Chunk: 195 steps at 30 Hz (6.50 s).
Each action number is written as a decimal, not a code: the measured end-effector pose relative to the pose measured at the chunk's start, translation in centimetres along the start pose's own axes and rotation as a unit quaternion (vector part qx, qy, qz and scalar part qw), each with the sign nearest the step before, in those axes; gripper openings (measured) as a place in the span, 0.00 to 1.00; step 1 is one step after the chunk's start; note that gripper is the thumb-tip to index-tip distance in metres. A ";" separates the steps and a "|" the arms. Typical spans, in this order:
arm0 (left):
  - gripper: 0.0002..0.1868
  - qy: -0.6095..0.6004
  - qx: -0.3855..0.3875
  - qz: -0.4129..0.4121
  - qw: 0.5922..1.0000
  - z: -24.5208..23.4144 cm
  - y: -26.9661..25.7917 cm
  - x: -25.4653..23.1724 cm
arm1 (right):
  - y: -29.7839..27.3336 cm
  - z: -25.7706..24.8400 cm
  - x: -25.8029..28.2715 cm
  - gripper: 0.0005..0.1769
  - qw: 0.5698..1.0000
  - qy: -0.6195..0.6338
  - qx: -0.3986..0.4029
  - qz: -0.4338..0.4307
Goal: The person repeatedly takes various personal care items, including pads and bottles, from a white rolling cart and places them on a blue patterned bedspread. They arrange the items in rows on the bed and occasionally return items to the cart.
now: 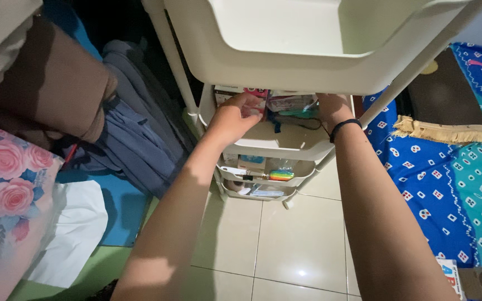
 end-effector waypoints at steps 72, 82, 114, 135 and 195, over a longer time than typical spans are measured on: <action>0.16 -0.095 0.004 -0.010 0.995 0.3 1.6 2.1 | -1.4 -3.3 0.4 0.22 0.977 0.209 -0.005 0.040; 0.14 -0.122 -0.007 -0.017 0.992 0.0 1.2 1.6 | -4.6 -5.8 0.8 0.13 0.802 0.575 0.054 0.151; 0.33 -0.149 -0.122 -0.007 0.981 1.4 -9.6 -3.6 | -23.5 -16.1 8.4 0.24 0.700 0.686 -0.193 0.055; 0.49 -0.350 0.075 -0.192 0.914 16.9 -21.3 -4.5 | -40.4 -13.5 11.6 0.32 0.651 0.748 -0.009 0.128; 0.47 -0.176 0.286 -0.118 0.934 31.6 -13.4 -45.4 | -65.5 -30.6 -17.6 0.47 0.536 0.799 -0.039 0.269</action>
Point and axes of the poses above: each hand's wrist, its own y-axis towards the middle knuckle, its own z-axis out of the palm, x = y × z, the point moved 8 cm from there along y, towards the middle knuckle, and after that the axes turned 13 degrees about x, right-handed, at the moved point
